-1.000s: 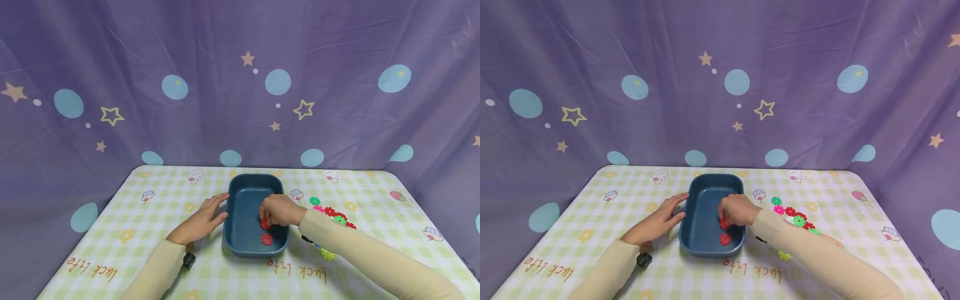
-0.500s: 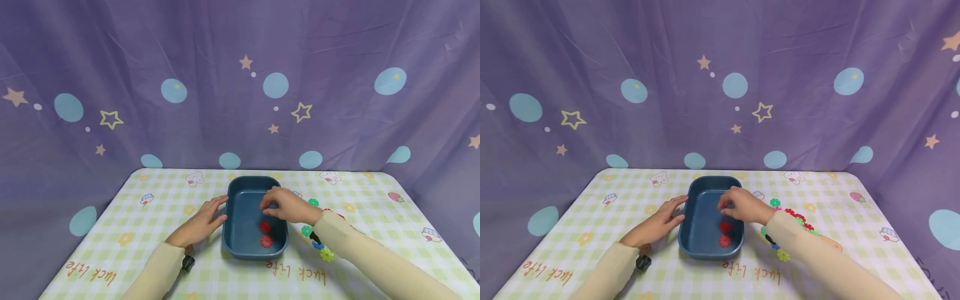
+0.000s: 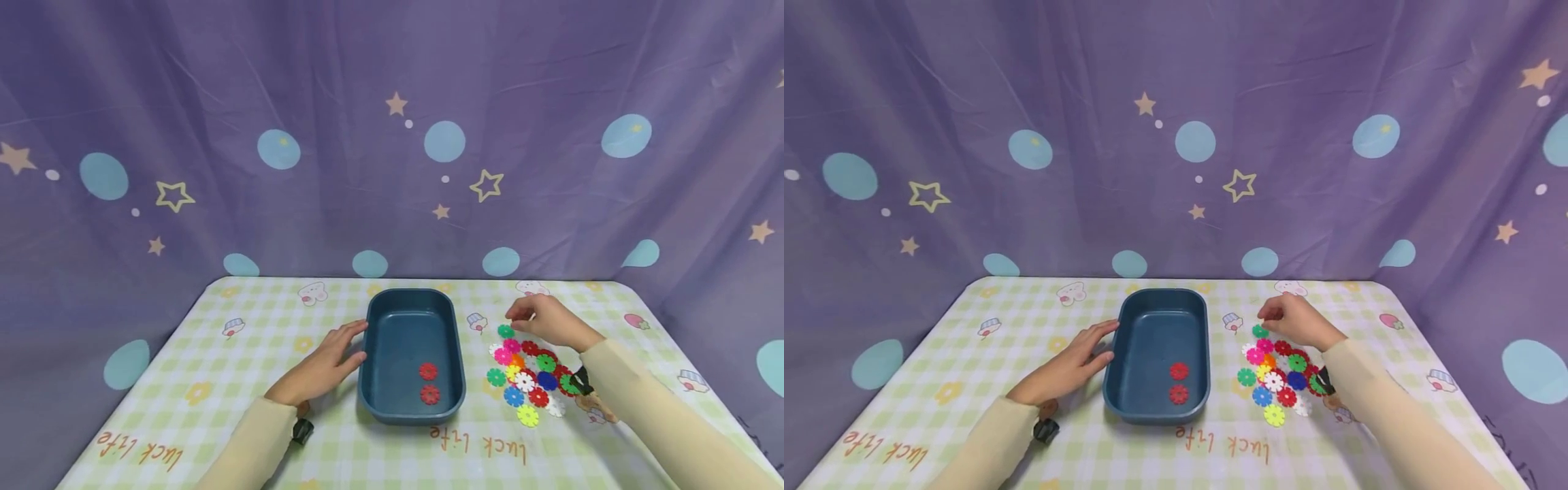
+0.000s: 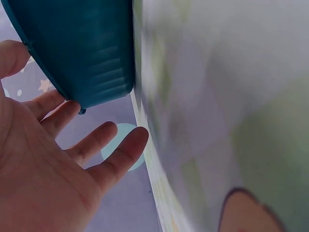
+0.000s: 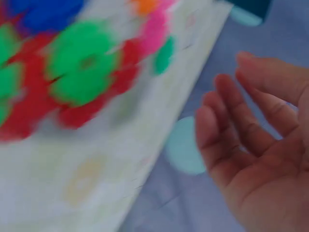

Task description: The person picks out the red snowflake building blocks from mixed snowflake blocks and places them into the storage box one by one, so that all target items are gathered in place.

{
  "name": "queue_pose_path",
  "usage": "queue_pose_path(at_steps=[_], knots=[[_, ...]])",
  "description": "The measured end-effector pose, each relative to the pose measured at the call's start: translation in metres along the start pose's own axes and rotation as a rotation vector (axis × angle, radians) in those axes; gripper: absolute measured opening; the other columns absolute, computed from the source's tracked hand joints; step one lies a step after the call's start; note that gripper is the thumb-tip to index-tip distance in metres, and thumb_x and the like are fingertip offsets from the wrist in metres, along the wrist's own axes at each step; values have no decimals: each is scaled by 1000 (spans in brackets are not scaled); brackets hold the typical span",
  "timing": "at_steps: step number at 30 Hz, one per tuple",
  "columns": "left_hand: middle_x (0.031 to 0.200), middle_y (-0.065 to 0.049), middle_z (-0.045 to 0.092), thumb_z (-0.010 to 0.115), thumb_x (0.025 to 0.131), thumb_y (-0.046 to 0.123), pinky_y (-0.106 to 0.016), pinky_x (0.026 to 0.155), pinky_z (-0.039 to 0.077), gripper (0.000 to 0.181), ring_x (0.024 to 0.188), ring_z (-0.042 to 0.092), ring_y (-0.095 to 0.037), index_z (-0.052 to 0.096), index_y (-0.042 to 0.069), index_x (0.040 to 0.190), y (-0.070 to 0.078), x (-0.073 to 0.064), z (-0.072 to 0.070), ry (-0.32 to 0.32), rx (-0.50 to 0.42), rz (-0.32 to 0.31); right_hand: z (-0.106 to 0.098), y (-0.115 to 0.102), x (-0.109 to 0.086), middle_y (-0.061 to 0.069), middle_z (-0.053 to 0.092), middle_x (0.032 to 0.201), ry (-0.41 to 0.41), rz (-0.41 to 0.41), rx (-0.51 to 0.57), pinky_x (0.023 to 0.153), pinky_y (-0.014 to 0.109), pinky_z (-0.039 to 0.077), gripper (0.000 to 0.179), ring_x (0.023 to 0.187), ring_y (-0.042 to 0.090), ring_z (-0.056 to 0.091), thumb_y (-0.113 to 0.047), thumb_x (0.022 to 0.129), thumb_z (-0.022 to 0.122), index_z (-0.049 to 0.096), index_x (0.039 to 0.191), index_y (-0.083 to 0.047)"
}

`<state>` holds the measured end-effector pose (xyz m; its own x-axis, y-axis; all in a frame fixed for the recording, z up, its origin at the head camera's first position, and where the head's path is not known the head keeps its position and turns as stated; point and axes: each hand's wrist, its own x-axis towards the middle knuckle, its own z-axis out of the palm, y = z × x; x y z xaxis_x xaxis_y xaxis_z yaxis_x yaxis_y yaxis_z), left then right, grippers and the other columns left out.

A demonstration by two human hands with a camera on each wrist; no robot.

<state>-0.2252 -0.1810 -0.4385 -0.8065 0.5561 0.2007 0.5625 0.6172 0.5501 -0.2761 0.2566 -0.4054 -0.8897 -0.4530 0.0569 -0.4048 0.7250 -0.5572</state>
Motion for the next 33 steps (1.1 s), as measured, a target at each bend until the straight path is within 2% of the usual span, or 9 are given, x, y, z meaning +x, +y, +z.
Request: queue_pose_path(at_steps=[5,10,13,17,21,26,33], knots=[[151,-2,28,46,100,39,-49,104,27,58,137,26,-24,31,10,148,-1,0,-1,6,2,-6,4,20,-7,2,65,91,-109,174,18,73,37,49,13,77,17,56,-7,83,73,70,96,-6],[151,-4,30,47,100,37,-48,104,28,57,135,27,-23,33,9,147,1,-1,-2,15,0,7,11,21,-11,3,61,90,-149,232,-36,75,41,47,19,79,19,53,-11,79,77,68,95,-7],[150,-4,30,48,100,35,-49,104,29,56,135,28,-24,33,9,147,1,-1,-1,19,-2,13,15,18,-13,4,58,86,-148,212,-77,72,40,47,23,75,20,51,-10,77,78,65,95,-6],[151,-4,29,48,100,36,-50,104,28,57,136,26,-25,32,10,147,1,-2,0,12,-7,10,18,15,-16,5,57,83,-151,232,-88,67,37,46,23,71,20,50,-6,78,77,62,96,-6],[151,-5,29,46,100,39,-50,104,27,58,137,25,-26,31,10,148,2,-1,0,7,-7,10,20,18,-18,3,57,80,-137,252,-55,66,35,45,21,70,19,50,-4,77,76,61,92,-6],[151,-5,29,46,100,39,-49,104,29,58,136,26,-24,31,10,148,1,0,0,5,-1,4,23,24,-19,1,53,72,-104,230,-29,61,32,41,19,65,17,47,-4,77,76,59,83,-10],[151,-5,29,46,100,39,-50,103,29,58,136,26,-26,31,10,148,1,0,0,7,5,-3,20,23,-21,1,57,75,-62,87,19,62,32,46,19,66,17,51,3,83,69,64,93,-12]])
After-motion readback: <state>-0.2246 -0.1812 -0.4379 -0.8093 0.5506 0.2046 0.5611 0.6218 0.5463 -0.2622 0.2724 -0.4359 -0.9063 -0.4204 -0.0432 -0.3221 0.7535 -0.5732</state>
